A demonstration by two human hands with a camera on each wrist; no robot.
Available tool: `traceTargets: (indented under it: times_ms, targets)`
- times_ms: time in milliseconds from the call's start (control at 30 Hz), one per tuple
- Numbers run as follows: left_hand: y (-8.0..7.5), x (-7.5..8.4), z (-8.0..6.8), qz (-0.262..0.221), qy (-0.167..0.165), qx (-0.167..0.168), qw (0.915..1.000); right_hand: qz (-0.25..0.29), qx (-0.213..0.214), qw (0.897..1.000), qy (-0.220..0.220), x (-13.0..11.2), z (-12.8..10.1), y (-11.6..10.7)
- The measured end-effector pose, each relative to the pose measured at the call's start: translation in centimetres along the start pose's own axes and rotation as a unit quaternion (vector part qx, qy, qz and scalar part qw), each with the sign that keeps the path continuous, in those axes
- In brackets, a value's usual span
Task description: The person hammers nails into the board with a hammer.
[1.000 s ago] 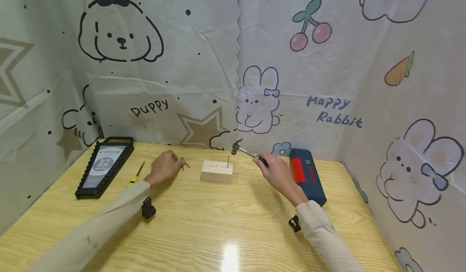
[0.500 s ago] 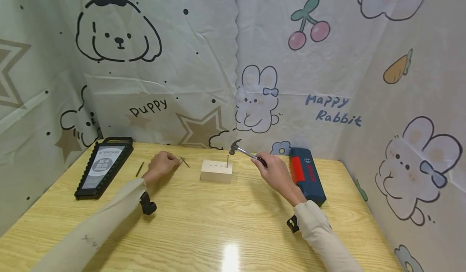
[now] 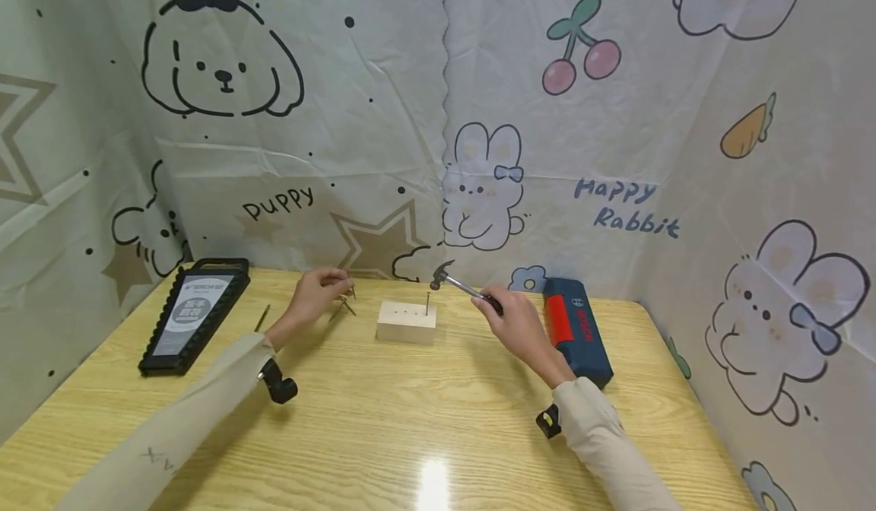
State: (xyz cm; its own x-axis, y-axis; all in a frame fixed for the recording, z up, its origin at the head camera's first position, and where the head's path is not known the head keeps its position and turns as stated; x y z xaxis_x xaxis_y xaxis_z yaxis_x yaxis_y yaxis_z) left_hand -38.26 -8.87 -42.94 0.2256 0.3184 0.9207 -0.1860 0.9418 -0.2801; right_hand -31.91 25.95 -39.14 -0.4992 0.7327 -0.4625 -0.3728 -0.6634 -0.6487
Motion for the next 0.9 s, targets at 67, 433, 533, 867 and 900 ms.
traceTargets:
  times_ms: [67,433,533,867,900]
  targets:
    - [0.9,0.8,-0.3,-0.028,0.011,-0.015,0.9994,0.022,-0.008,1.0,0.02,-0.1,0.0,0.1]
    - [4.7,3.1,-1.5,-0.092,0.074,-0.068,0.9906,0.033,-0.039,0.997,0.058,-0.6,0.1,0.3]
    - [5.3,3.1,-1.9,-0.097,0.075,-0.075,0.9897,0.038,-0.038,0.997,0.055,-0.6,0.1,0.5]
    - [7.8,3.5,-2.9,-0.088,0.073,-0.098,0.9886,0.049,-0.025,0.997,0.053,-0.9,0.2,0.9]
    - [8.0,3.4,-2.9,-0.088,0.072,-0.099,0.9886,0.05,-0.026,0.997,0.054,-0.9,0.2,1.0]
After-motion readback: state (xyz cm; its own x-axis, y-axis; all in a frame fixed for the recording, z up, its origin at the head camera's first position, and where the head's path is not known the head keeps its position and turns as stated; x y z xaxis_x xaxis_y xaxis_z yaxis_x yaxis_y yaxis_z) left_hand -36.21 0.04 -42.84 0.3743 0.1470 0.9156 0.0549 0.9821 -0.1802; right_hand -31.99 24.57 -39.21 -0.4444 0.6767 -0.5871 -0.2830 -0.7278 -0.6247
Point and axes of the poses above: each hand's wrist, its own z-axis towards the middle knuckle, its own y-axis out of the palm, x = y × z, the point moved 5 cm from there along z, towards the middle knuckle, and after that the axes turned 11 degrees about x, right-handed, at the moved point
